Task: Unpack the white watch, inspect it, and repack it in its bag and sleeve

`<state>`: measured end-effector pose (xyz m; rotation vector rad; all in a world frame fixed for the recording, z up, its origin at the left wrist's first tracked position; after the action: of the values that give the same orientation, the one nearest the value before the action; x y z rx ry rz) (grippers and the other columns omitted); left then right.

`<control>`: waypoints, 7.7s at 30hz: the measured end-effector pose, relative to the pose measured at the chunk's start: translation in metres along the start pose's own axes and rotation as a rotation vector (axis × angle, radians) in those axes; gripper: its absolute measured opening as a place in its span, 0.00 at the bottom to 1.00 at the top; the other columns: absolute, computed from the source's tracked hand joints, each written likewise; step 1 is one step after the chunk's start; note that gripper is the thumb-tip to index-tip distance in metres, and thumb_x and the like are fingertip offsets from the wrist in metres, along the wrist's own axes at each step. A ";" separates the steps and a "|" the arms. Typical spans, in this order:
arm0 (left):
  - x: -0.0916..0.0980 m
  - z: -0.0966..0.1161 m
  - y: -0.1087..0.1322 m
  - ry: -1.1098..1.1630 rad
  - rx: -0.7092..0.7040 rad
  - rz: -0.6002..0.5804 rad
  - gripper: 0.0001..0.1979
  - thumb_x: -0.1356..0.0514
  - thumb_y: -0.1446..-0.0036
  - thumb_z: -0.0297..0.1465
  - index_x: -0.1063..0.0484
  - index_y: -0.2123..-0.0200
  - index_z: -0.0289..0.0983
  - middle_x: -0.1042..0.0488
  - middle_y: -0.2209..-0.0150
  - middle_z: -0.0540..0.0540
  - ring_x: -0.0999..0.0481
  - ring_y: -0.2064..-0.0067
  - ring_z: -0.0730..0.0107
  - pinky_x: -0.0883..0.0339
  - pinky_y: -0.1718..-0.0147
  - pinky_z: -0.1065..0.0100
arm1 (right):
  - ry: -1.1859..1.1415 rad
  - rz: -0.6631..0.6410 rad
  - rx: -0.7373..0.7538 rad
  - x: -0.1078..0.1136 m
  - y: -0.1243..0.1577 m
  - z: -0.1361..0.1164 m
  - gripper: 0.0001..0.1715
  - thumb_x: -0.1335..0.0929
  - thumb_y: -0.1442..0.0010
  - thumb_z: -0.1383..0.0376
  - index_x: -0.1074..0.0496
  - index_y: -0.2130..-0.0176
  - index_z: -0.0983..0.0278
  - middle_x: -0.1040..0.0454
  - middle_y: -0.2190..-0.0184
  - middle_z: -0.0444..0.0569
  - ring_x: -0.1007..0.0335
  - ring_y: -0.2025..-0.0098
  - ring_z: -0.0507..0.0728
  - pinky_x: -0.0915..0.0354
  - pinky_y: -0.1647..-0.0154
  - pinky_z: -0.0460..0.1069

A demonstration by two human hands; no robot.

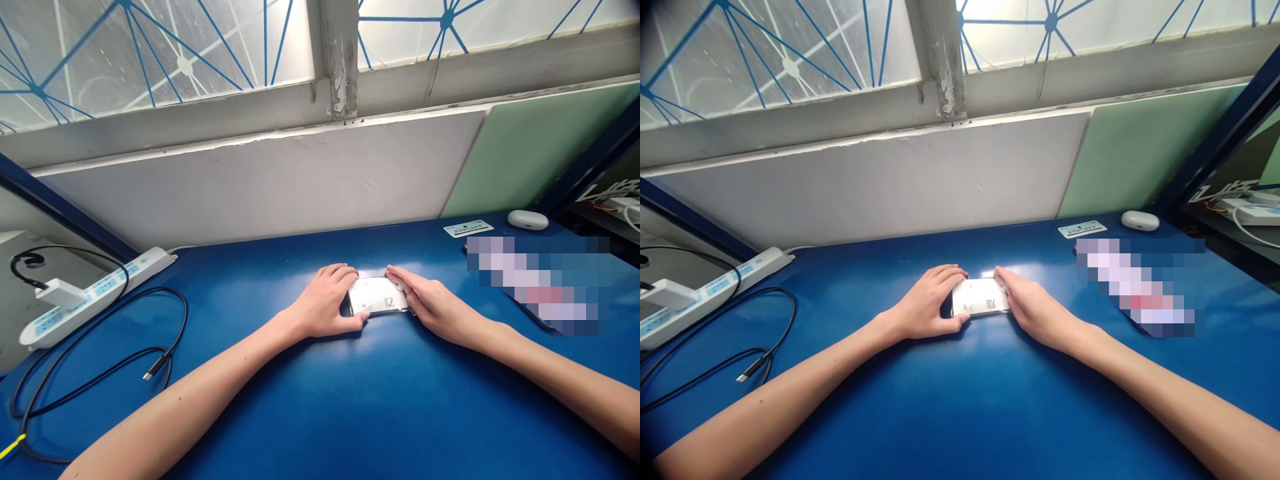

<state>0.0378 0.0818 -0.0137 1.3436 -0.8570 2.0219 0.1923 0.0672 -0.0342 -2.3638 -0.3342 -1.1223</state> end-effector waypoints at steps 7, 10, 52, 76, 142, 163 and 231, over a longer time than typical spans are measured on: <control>0.000 0.000 0.000 0.009 0.001 0.004 0.29 0.37 0.47 0.43 0.33 0.45 0.36 0.29 0.42 0.34 0.35 0.37 0.43 0.41 0.38 0.45 | -0.009 0.007 -0.017 0.000 0.001 0.002 0.30 0.42 0.33 0.69 0.43 0.33 0.63 0.26 0.41 0.60 0.28 0.41 0.66 0.29 0.43 0.63; 0.000 0.000 0.000 -0.004 -0.007 0.005 0.29 0.37 0.46 0.43 0.32 0.45 0.34 0.29 0.42 0.34 0.35 0.37 0.44 0.41 0.38 0.47 | -0.016 -0.005 -0.038 0.000 0.000 0.005 0.29 0.42 0.32 0.69 0.43 0.34 0.64 0.27 0.41 0.60 0.28 0.41 0.65 0.29 0.42 0.62; -0.002 0.002 0.003 -0.009 -0.037 -0.023 0.34 0.38 0.43 0.48 0.36 0.39 0.34 0.34 0.40 0.33 0.39 0.36 0.42 0.44 0.37 0.45 | 0.147 0.066 0.190 0.020 -0.001 -0.019 0.15 0.38 0.32 0.68 0.22 0.55 0.63 0.17 0.55 0.52 0.20 0.52 0.60 0.25 0.51 0.53; 0.000 0.002 0.004 0.047 -0.066 0.001 0.24 0.41 0.36 0.41 0.36 0.42 0.33 0.32 0.41 0.33 0.32 0.40 0.49 0.36 0.42 0.51 | 0.149 0.011 0.193 0.020 -0.005 -0.010 0.18 0.32 0.35 0.63 0.24 0.46 0.63 0.24 0.66 0.52 0.26 0.64 0.59 0.29 0.63 0.54; -0.001 -0.002 0.004 0.024 -0.014 0.001 0.31 0.40 0.40 0.47 0.35 0.41 0.32 0.35 0.39 0.28 0.39 0.34 0.43 0.40 0.37 0.45 | 0.276 -0.038 0.346 0.034 -0.006 -0.013 0.11 0.34 0.34 0.64 0.23 0.54 0.60 0.23 0.50 0.54 0.37 0.35 0.68 0.32 0.39 0.64; -0.002 0.001 0.004 -0.020 -0.044 -0.016 0.31 0.40 0.40 0.45 0.36 0.41 0.31 0.34 0.39 0.29 0.37 0.36 0.44 0.40 0.39 0.47 | 0.205 0.019 0.132 0.017 -0.001 -0.010 0.15 0.29 0.41 0.60 0.27 0.54 0.61 0.27 0.43 0.60 0.29 0.43 0.68 0.29 0.45 0.64; -0.002 0.000 0.003 -0.034 0.004 -0.005 0.29 0.40 0.40 0.44 0.34 0.43 0.31 0.32 0.40 0.30 0.36 0.36 0.43 0.41 0.37 0.46 | 0.158 -0.103 0.132 0.012 -0.004 -0.005 0.14 0.36 0.32 0.58 0.29 0.51 0.61 0.34 0.37 0.63 0.32 0.39 0.67 0.30 0.43 0.62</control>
<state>0.0361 0.0798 -0.0168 1.3847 -0.8647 2.0034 0.1951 0.0680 -0.0215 -2.1490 -0.4639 -1.2845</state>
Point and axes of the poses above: each hand's wrist, its own y-axis away from the middle knuckle, its own x-axis out of the back of the hand, z = x × y, the point moved 9 cm from there along -y, towards the middle knuckle
